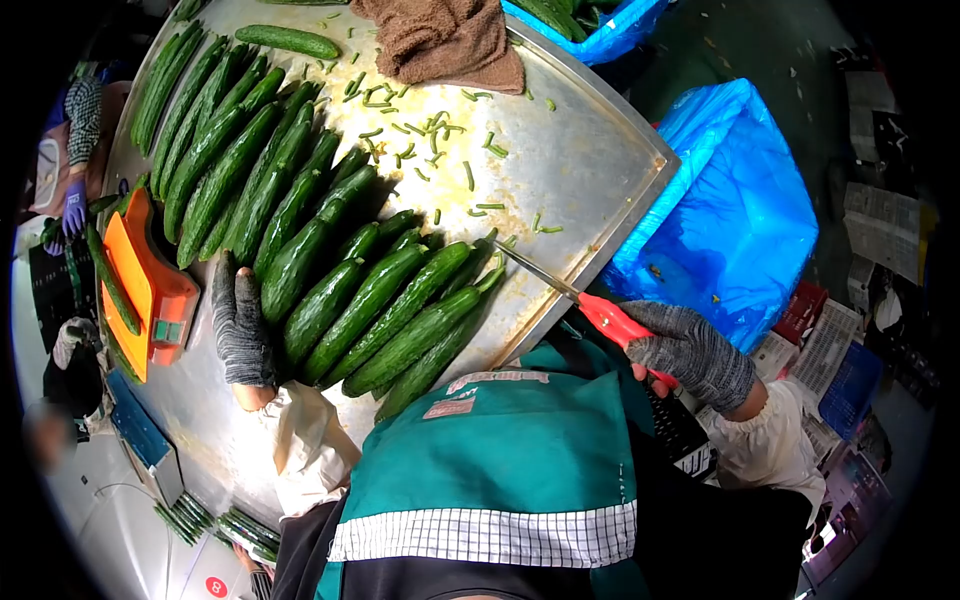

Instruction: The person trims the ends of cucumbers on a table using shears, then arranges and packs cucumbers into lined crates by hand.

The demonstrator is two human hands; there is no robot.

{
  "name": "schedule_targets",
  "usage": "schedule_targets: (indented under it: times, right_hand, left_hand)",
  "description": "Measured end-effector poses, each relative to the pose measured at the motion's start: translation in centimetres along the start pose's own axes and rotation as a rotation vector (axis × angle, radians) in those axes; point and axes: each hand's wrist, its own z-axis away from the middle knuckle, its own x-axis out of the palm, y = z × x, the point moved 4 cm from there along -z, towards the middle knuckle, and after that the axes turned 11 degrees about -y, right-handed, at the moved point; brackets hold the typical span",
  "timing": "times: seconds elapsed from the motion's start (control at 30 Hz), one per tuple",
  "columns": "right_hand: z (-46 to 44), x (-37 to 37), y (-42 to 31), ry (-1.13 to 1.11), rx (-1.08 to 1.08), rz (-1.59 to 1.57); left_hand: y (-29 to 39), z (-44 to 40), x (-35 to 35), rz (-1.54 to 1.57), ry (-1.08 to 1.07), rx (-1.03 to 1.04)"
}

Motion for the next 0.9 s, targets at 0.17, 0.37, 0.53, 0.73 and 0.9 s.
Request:
schedule_targets:
  times: [0.17, 0.37, 0.53, 0.73, 0.9]
  right_hand:
    - [-0.9, -0.3, 0.6, -0.014, -0.022, -0.043]
    - [-2.1, -0.6, 0.9, -0.054, -0.041, -0.065]
    - [-2.6, -0.6, 0.9, -0.06, -0.064, -0.087]
    - [-2.9, -0.6, 1.2, -0.019, -0.177, 0.001]
    - [-2.6, -0.4, 1.8, 0.031, -0.214, 0.072]
  left_hand:
    - [0.2, 0.0, -0.1, 0.063, 0.009, -0.05]
    - [-0.8, -0.1, -0.1, 0.128, 0.023, -0.04]
    - [-0.2, -0.2, -0.1, 0.122, -0.011, -0.056]
    - [-0.1, -0.1, 0.0, 0.145, -0.001, -0.051]
    - [-0.5, -0.4, -0.2, 0.058, -0.011, -0.017]
